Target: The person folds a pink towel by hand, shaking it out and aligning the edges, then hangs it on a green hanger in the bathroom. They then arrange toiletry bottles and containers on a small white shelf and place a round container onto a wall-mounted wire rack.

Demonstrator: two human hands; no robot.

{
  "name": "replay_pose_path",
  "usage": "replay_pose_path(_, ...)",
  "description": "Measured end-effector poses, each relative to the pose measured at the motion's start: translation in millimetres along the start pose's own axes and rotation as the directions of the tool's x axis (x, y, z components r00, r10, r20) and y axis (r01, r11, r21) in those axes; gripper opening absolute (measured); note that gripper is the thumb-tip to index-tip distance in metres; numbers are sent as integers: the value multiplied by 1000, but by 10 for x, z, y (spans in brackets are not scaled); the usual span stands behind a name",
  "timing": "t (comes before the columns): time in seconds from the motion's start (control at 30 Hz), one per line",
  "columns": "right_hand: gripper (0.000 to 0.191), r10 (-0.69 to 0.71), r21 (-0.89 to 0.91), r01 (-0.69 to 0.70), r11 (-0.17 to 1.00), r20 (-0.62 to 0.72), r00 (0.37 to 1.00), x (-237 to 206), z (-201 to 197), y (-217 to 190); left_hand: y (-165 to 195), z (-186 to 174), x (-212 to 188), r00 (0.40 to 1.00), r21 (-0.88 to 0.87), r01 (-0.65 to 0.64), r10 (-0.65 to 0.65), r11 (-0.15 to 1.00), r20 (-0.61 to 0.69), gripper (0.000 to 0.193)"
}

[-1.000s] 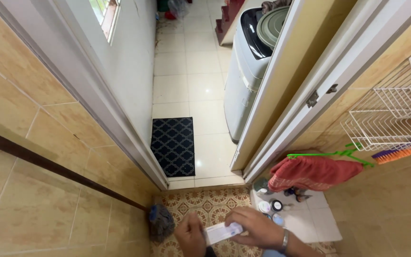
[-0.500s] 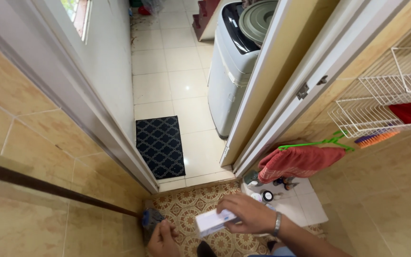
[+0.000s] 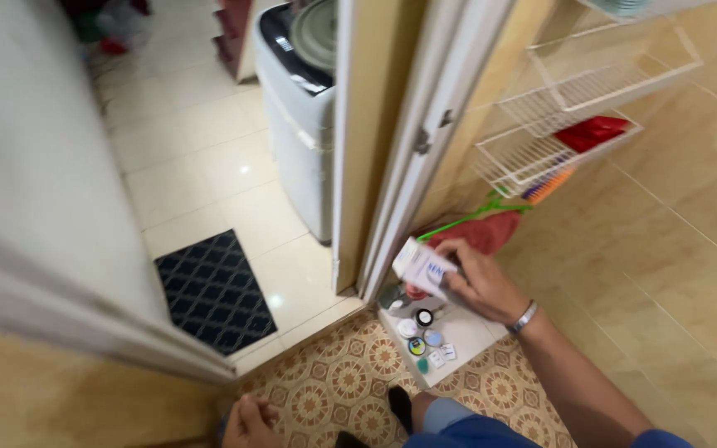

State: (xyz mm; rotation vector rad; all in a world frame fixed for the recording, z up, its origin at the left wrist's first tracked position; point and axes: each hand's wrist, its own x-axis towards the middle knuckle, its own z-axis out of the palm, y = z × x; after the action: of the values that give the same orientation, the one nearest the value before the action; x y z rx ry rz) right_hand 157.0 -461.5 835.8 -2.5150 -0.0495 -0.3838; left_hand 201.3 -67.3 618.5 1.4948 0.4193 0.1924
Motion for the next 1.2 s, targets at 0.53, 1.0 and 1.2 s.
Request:
replay_pose_path(0.53, 50, -92, -543, -300, 785, -581, 809, 117, -1407, 1267, -33, 817, 306, 971, 110, -35, 8, 993, 238, 44)
replay_pose_path(1.0, 30, -23, -572, -57, 819, -132, 991, 1223, -1373, 2719, 628, 2534, 548, 881, 85, -223, 163, 971, 445, 42)
replay_pose_path(1.2, 36, -156, -393, 117, 912, -67, 986, 1562, -1424, 2921, 779, 3196, 313, 865, 83, -222, 157, 972, 477, 41)
